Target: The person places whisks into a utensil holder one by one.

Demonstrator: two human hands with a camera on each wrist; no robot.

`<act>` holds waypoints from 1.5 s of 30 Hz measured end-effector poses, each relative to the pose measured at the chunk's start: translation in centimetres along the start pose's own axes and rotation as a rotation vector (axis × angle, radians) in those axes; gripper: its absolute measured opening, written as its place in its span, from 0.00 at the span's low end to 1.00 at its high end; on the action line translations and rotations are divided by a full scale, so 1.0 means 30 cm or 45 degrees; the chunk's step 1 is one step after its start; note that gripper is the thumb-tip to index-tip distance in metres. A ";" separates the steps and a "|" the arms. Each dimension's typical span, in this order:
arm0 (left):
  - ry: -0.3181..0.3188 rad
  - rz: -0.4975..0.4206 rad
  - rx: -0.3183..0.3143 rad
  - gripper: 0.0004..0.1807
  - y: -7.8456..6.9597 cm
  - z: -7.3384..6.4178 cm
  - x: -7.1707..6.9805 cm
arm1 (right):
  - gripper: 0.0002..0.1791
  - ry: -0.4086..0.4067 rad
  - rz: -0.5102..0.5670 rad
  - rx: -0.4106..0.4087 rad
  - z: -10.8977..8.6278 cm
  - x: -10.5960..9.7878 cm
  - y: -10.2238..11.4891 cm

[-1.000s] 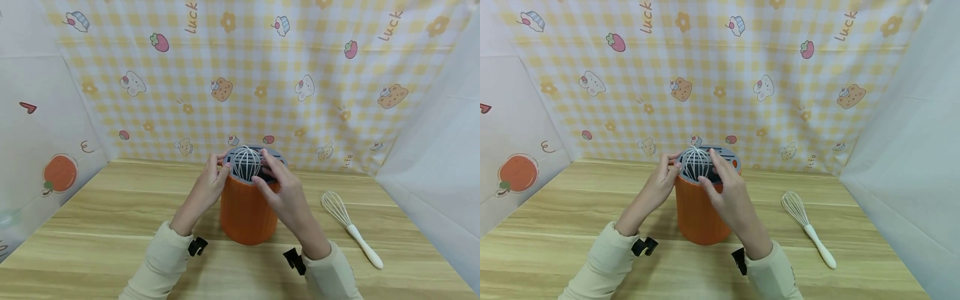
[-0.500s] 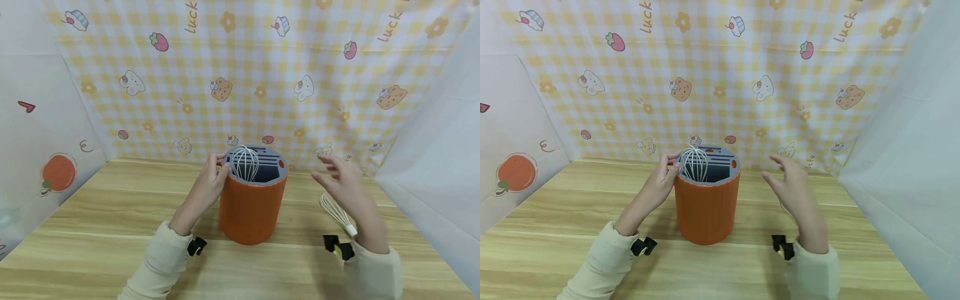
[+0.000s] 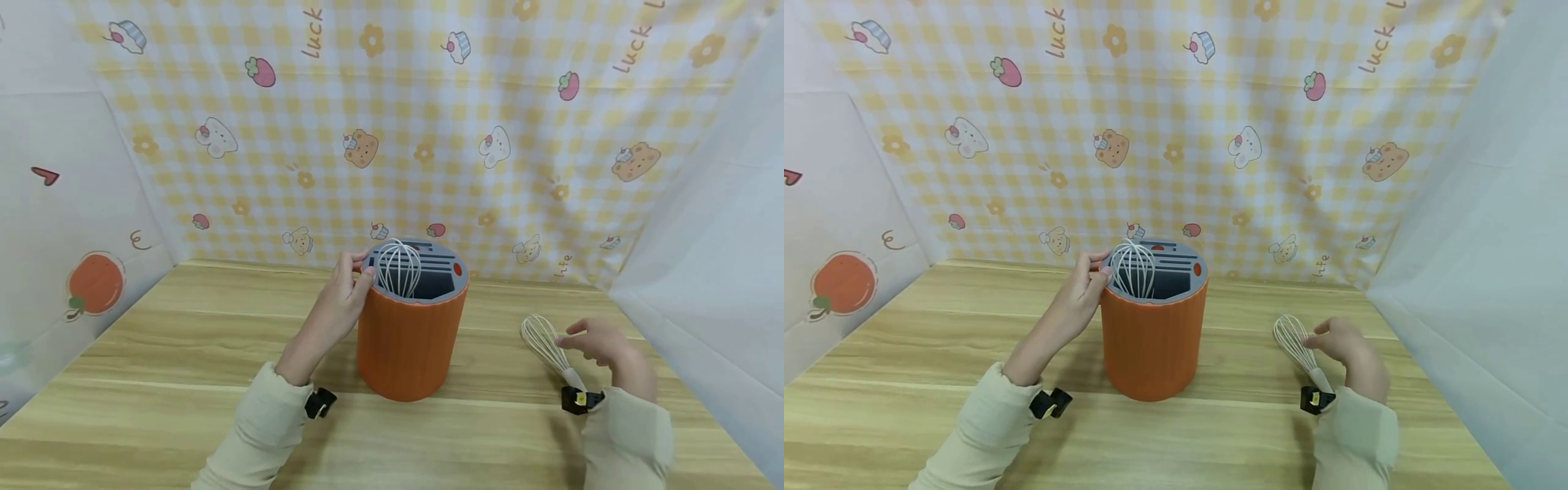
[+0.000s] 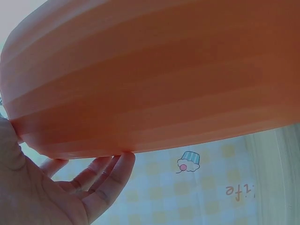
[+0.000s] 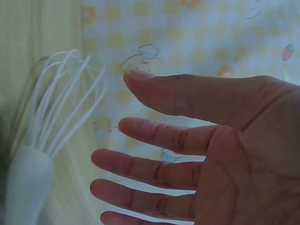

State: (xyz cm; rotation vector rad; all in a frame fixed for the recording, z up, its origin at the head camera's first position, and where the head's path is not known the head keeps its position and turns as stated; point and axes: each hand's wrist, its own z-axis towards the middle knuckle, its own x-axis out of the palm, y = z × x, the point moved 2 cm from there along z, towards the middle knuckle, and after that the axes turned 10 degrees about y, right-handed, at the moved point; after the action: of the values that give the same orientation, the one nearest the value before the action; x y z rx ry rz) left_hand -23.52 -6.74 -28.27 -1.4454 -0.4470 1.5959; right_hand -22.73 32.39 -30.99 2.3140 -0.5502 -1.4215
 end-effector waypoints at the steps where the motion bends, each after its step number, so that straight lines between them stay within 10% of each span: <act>1: 0.000 -0.001 0.000 0.22 0.001 0.000 0.000 | 0.34 0.036 0.047 0.013 0.008 0.006 -0.010; 12: -0.002 -0.002 0.001 0.23 0.005 0.002 0.001 | 0.07 0.142 0.322 0.095 0.035 0.064 -0.075; 25: -0.002 0.006 -0.012 0.22 0.005 0.006 0.003 | 0.07 0.130 0.379 0.111 0.050 0.084 -0.100; 36: 0.004 -0.006 -0.006 0.22 0.005 0.004 0.000 | 0.14 0.024 0.328 -0.117 0.035 0.019 -0.049; 45: 0.001 -0.004 -0.008 0.23 0.003 0.003 0.001 | 0.23 -0.270 0.397 -0.399 -0.046 -0.042 0.077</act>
State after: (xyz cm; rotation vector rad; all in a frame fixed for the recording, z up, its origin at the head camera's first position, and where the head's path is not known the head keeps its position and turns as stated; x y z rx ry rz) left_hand -23.63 -6.74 -28.33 -1.4497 -0.4543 1.5924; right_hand -22.34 31.20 -28.30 1.7618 -0.6614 -1.4855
